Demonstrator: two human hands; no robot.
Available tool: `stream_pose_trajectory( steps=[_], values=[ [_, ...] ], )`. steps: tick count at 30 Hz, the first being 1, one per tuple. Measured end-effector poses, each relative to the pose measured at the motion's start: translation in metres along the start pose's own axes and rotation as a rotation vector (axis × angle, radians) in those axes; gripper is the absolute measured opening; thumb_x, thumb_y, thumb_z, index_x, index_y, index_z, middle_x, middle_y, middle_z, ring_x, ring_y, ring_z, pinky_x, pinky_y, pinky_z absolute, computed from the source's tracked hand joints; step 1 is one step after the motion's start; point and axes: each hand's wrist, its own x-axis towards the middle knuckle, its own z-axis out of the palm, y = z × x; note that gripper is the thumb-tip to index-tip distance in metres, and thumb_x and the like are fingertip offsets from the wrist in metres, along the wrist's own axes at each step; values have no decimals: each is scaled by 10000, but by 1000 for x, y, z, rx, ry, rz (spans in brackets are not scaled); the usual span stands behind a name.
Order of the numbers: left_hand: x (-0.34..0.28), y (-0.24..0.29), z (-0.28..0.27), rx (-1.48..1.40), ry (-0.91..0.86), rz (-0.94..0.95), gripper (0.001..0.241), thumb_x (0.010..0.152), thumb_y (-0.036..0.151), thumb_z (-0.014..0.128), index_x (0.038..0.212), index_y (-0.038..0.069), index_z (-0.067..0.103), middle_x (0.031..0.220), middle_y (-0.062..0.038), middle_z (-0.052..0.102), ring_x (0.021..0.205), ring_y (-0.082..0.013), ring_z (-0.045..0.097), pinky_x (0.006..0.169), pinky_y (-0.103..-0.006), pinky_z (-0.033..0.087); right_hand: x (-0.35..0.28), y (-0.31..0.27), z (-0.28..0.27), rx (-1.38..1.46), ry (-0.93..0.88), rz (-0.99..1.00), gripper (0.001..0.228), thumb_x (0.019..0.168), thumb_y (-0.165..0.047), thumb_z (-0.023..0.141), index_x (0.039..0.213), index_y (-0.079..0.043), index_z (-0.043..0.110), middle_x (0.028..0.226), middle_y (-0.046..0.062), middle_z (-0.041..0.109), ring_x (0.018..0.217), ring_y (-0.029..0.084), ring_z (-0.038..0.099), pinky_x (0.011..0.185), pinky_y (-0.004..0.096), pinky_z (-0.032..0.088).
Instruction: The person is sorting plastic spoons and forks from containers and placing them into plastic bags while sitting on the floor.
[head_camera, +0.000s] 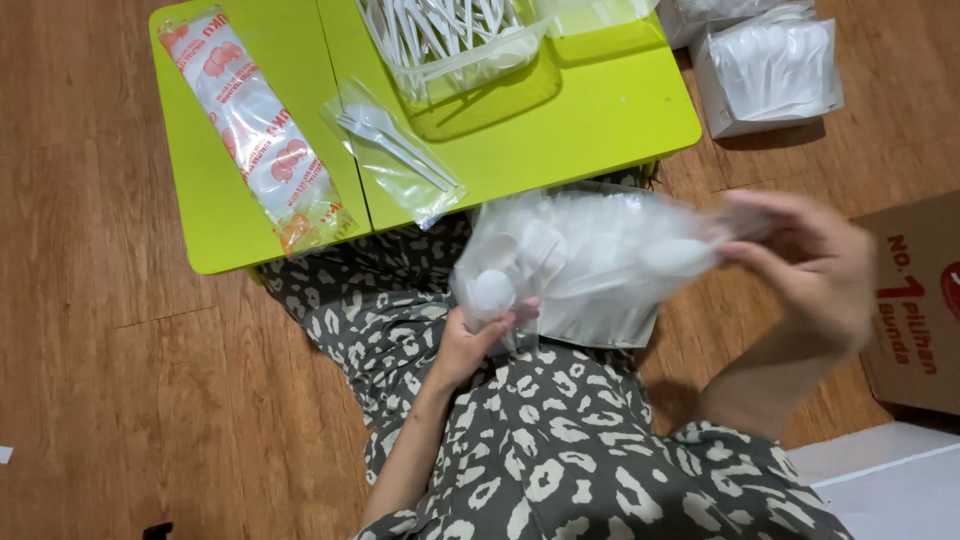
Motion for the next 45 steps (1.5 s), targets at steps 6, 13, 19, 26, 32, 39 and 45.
stream_pose_trajectory(
  steps=[6, 13, 19, 26, 32, 39, 45],
  values=[
    [2, 11, 4, 17, 36, 86, 427, 918, 130, 679, 1303, -7, 558, 1129, -163, 761, 1016, -273, 759, 975, -415, 624, -24, 19, -41, -200, -60, 144, 554, 812, 75, 724, 1353, 86, 603, 1121, 196, 719, 848, 183, 705, 736, 223, 578],
    [2, 9, 4, 37, 69, 55, 485, 926, 159, 674, 1360, -7, 537, 1124, -156, 765, 1021, -260, 764, 972, -404, 632, -8, 36, -7, -221, -290, 214, 553, 788, -69, 745, 1335, -77, 664, 1067, 81, 792, 856, 151, 753, 758, 247, 614],
    [0, 7, 1, 32, 18, 54, 501, 911, 189, 666, 1353, -21, 562, 1165, -158, 752, 1041, -242, 739, 976, -389, 602, -7, 32, 17, -197, -171, 221, 383, 794, 7, 760, 1173, -40, 738, 1024, 72, 788, 828, 140, 730, 738, 248, 585],
    [0, 2, -2, -63, -46, 40, 480, 910, 134, 670, 1336, -57, 561, 1223, -204, 717, 1035, -273, 733, 960, -401, 610, -7, 30, 13, -65, -74, 75, 269, 825, 120, 732, 1070, 9, 742, 1068, 103, 758, 883, 156, 714, 830, 232, 591],
    [-1, 6, 0, -99, -65, 30, 514, 910, 158, 658, 1345, -87, 537, 1241, -235, 694, 1058, -304, 718, 975, -423, 596, -12, 46, 17, -301, -239, 127, 325, 789, -110, 796, 1109, -88, 745, 1131, 30, 744, 876, 158, 667, 762, 285, 545],
    [-1, 1, 4, -113, -175, 21, 655, 815, 226, 632, 1380, -82, 514, 1279, -231, 686, 1143, -331, 689, 1027, -463, 562, -18, 22, 23, -405, -46, 55, 518, 793, -6, 758, 1301, -39, 660, 1297, 126, 512, 1189, 261, 544, 1012, 360, 476],
    [-5, 12, 25, -72, -110, 166, 309, 950, 128, 605, 1188, -59, 666, 1179, -237, 729, 1144, -301, 650, 993, -519, 508, -21, 11, 59, -289, 26, -204, 439, 773, 38, 798, 1196, -40, 713, 1142, 146, 637, 1098, 332, 665, 869, 399, 617]
  ],
)
